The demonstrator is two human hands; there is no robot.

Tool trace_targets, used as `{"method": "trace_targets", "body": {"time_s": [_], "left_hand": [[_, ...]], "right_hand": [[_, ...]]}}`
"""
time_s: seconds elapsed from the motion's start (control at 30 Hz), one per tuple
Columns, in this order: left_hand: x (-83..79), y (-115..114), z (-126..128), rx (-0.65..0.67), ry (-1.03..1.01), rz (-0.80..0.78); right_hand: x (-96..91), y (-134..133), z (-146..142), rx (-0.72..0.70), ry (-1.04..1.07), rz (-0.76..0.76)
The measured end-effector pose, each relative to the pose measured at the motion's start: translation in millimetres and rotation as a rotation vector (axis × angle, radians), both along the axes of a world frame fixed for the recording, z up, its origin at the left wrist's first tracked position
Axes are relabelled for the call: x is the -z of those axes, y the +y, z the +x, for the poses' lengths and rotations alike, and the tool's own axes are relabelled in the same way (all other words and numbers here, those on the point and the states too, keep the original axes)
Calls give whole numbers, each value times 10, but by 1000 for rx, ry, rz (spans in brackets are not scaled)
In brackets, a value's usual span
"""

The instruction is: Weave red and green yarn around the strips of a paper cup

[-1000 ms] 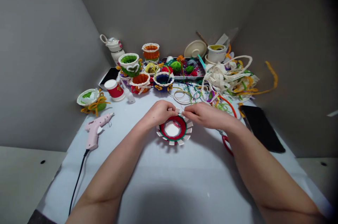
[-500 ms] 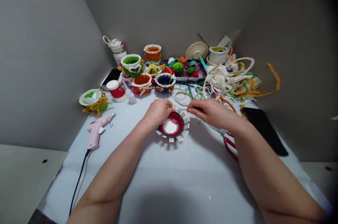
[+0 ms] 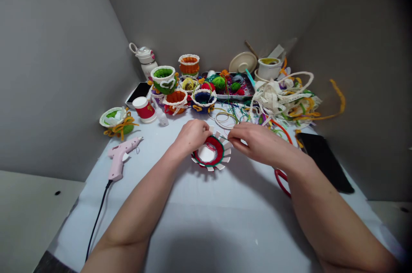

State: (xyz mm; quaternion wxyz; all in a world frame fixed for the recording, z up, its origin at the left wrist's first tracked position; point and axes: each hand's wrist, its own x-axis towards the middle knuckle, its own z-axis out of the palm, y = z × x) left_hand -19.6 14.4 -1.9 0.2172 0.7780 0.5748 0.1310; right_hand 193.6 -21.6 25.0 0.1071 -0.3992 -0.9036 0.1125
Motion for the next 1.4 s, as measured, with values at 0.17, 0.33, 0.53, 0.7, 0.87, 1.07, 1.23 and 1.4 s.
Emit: {"method": "trace_targets", "body": {"time_s": [0.17,0.33,0.53,0.7,0.87,1.07,1.23,1.4], "left_hand": [[-40,24,-46,2,-84,-57],[-74,19,-52,-52,-179,-88],[-43,57,-52,-106,-187,-61],[-26,56,-55,-102,-143,-73],[-38,12,-95,50,-111,-161],[-50,-52,-11,174,-216,-167],[-5,-39,27,89,-252,-178],[18,-12,9,55,-234,-138]], "right_hand": [[79,100,103,13,-4,-51],[164,147,103,11,-42,-209],[75,120,70,125,68,-276],[87,128,45,199,58,-357],[194,167,9,157,-5,-277],[188,121,-45,107,-16,-237],[105,103,-12,125,37,-356],[76,144,106,131,149,-440]]}}
